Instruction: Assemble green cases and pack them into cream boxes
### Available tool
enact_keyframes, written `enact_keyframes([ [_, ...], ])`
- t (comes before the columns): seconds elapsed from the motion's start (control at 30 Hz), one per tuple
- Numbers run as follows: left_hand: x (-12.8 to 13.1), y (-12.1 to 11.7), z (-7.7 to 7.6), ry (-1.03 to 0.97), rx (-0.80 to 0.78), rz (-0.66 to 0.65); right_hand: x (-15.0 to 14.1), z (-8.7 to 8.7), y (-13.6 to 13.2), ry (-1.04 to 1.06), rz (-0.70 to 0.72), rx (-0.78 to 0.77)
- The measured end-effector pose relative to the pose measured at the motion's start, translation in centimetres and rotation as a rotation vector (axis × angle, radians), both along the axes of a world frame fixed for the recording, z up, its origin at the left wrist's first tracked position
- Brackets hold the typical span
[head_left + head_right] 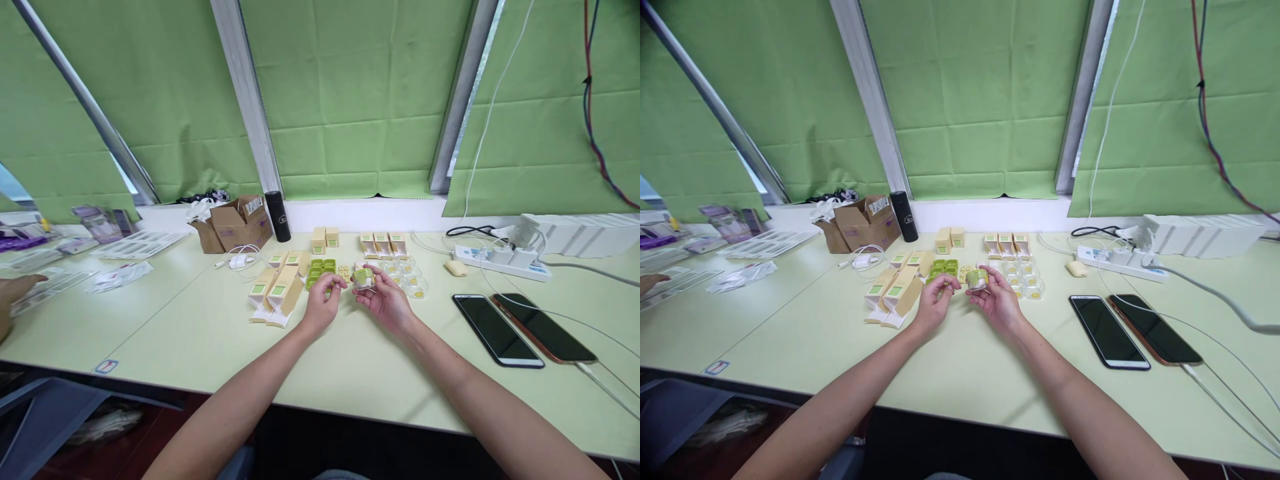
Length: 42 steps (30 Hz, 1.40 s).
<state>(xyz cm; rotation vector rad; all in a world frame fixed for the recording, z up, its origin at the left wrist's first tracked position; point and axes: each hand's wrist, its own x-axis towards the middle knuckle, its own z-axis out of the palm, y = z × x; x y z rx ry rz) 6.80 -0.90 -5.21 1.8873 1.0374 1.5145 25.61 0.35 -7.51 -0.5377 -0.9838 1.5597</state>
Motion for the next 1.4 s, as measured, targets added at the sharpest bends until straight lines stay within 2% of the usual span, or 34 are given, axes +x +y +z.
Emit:
enact_keyframes([
  [0.23,0.0,0.2,-0.3,0.010,-0.042,0.018,-0.4,0.4,-0.5,0.015,-0.082,-0.020],
  [0.47,0.5,0.1,-0.4,-0.055,-0.084,-0.073,-0.7,0.6,-0.8,-0.062,-0.151,0.056],
  [0.67,0.9,-0.1,-0.5,-0.058,-0.148,-0.097,-0.7,0.6,-0.8,-0.184,-0.223,0.165],
  [0.83,0.9,0.4,-0.8,-0.157,-0.163,-0.165,-0.5,0.9,-0.9,-0.169,-0.222,0.188],
  [0.93,0.7,0.6,-0.9,-0.165,-0.121,-0.154,-0.4,1.0,-0.9,-0.156,-0.247,0.176],
  [1.07,0.4,0.6,-0.8,-0.107,-0.027,-0.047,-0.3,1.0,-0.7,-0.226,-0.353,0.143],
  [1.3,-0.1,-0.4,-0.2,0.138,0.350,0.145,-0.3,0.8,-0.3,-0.260,-0.431,0.112],
  [1.4,-0.1,-0.5,-0.1,0.191,0.428,0.159,-0.4,0.8,-0.3,-0.262,-0.446,0.118],
])
